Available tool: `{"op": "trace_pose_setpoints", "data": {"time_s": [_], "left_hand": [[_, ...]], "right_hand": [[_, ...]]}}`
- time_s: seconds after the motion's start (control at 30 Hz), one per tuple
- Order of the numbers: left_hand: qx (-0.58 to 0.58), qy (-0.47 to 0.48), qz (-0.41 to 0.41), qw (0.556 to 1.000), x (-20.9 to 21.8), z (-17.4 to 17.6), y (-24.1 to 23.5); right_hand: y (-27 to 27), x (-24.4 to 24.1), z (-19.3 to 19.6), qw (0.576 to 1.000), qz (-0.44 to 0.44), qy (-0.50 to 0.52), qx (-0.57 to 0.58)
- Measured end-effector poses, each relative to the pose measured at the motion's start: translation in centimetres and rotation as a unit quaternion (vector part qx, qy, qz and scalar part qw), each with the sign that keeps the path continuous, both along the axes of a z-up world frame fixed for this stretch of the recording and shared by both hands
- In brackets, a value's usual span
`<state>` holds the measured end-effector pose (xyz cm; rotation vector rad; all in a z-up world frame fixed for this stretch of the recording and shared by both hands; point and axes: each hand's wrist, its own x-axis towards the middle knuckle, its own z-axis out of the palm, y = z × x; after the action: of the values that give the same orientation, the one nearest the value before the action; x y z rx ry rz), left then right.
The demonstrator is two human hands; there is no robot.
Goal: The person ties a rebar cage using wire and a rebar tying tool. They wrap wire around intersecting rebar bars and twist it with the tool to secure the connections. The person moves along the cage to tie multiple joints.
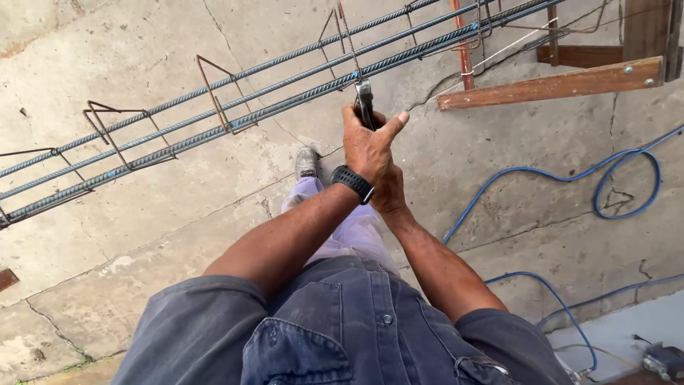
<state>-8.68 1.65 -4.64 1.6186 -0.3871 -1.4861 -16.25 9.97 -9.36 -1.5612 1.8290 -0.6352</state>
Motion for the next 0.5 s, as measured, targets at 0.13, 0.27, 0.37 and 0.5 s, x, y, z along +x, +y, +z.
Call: {"op": "trace_pose_setpoints", "data": {"time_s": [0.13, 0.27, 0.37, 0.5], "left_hand": [[0.047, -0.068, -0.063, 0.995, 0.4, 1.2, -1.3], [0.021, 0.063, 0.031, 0.997, -0.3, 0.1, -1.6], [0.010, 0.171, 0.040, 0.984, -0.4, 0.6, -1.6], [0.039, 0.255, -0.012, 0.966, 1.4, 2.3, -1.0]], "right_hand": [[1.5, -0.2, 0.9, 0.998, 0.004, 0.059, 0.000], [1.1, -1.4, 7.6, 0.989, 0.019, 0.133, 0.060], [0.0, -4.5, 13.2, 0.981, 0.055, 0.165, 0.089], [-0.9, -5.7, 12.5, 0.960, 0.068, -0.010, 0.272]]}}
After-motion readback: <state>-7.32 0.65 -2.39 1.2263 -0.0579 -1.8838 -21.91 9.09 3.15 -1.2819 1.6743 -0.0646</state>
